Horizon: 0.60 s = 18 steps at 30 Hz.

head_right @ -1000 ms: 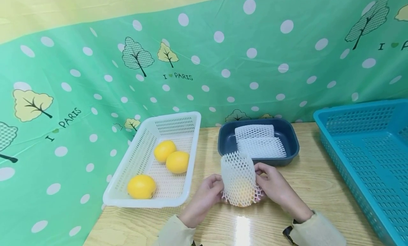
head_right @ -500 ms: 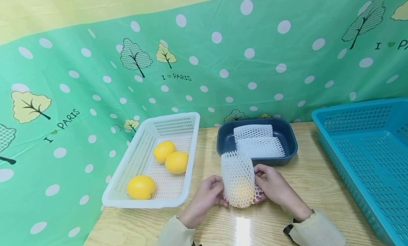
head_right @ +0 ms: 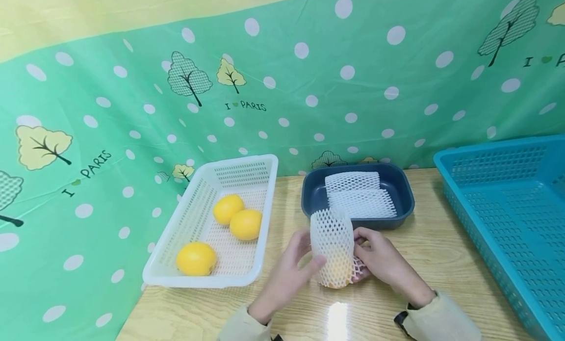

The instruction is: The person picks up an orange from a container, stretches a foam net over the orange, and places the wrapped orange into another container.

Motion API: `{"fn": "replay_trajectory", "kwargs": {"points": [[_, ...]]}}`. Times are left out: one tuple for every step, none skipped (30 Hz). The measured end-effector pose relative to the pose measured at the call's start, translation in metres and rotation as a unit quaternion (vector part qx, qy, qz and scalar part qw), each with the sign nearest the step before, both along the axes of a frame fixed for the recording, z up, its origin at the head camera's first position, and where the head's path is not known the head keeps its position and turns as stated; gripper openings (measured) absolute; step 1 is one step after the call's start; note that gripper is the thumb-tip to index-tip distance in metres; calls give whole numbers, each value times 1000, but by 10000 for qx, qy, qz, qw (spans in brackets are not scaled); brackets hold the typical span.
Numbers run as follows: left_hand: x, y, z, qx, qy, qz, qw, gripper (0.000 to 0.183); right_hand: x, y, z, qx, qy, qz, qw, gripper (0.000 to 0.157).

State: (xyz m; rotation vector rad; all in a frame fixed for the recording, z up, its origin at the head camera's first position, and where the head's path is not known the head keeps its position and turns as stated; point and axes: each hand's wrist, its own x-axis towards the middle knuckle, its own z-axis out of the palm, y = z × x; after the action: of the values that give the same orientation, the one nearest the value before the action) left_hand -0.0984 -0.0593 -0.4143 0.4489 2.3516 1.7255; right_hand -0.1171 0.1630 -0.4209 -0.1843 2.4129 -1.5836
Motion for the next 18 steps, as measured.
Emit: {"fn": "replay_trajectory", "kwargs": {"points": [[1,1,0,-81,-5,-84,9999,63,0,0,0,31,15,-2,10000,30],[2,1,0,-189,-11,-130,9997,68,0,0,1,54,6,-12,10000,31],[2,2,-1,-286,5,-156,9995,71,0,0,1,73,3,-6,10000,31],[3,3,-1,-352,25,-178,9992,74,0,0,1,45,-31,3,10000,31],[3,3,-2,-413,61,-174,9990,76,1,0,2,-19,-95,20,10000,31],[4,3,-3,-445,88,-176,9988,76,1,0,2,-57,-168,30,9998,31],[4,3,-4,-460,126,-180,9987,75,1,1,3,-61,-209,52,9997,29],[4,3,-4,-482,150,-174,9986,74,1,1,4,-48,-193,96,9998,26],[4,3,-4,-505,169,-163,9984,74,1,1,5,60,-73,154,9998,24],[4,2,-5,-531,185,-155,9983,73,1,2,6,184,51,198,9996,22],[4,2,-5,-549,189,-154,9982,73,1,3,8,343,212,240,9989,19],[4,2,-5,-558,189,-171,9981,72,2,5,9,572,484,284,9968,16],[4,2,-5,-577,202,-186,9980,71,2,7,10,754,796,343,9934,14],[4,1,-5,-599,214,-203,9978,70,2,9,11,884,1083,412,9893,14],[3,1,-4,-613,232,-226,9976,70,3,12,12,976,1315,482,9853,16],[3,1,-4,-624,252,-250,9974,68,3,14,13,958,1445,582,9831,19],[3,1,-4,-632,275,-276,9972,67,4,17,14,883,1575,722,9809,24],[3,1,-4,-653,309,-294,9970,66,4,20,15,773,1690,909,9784,27]]}}
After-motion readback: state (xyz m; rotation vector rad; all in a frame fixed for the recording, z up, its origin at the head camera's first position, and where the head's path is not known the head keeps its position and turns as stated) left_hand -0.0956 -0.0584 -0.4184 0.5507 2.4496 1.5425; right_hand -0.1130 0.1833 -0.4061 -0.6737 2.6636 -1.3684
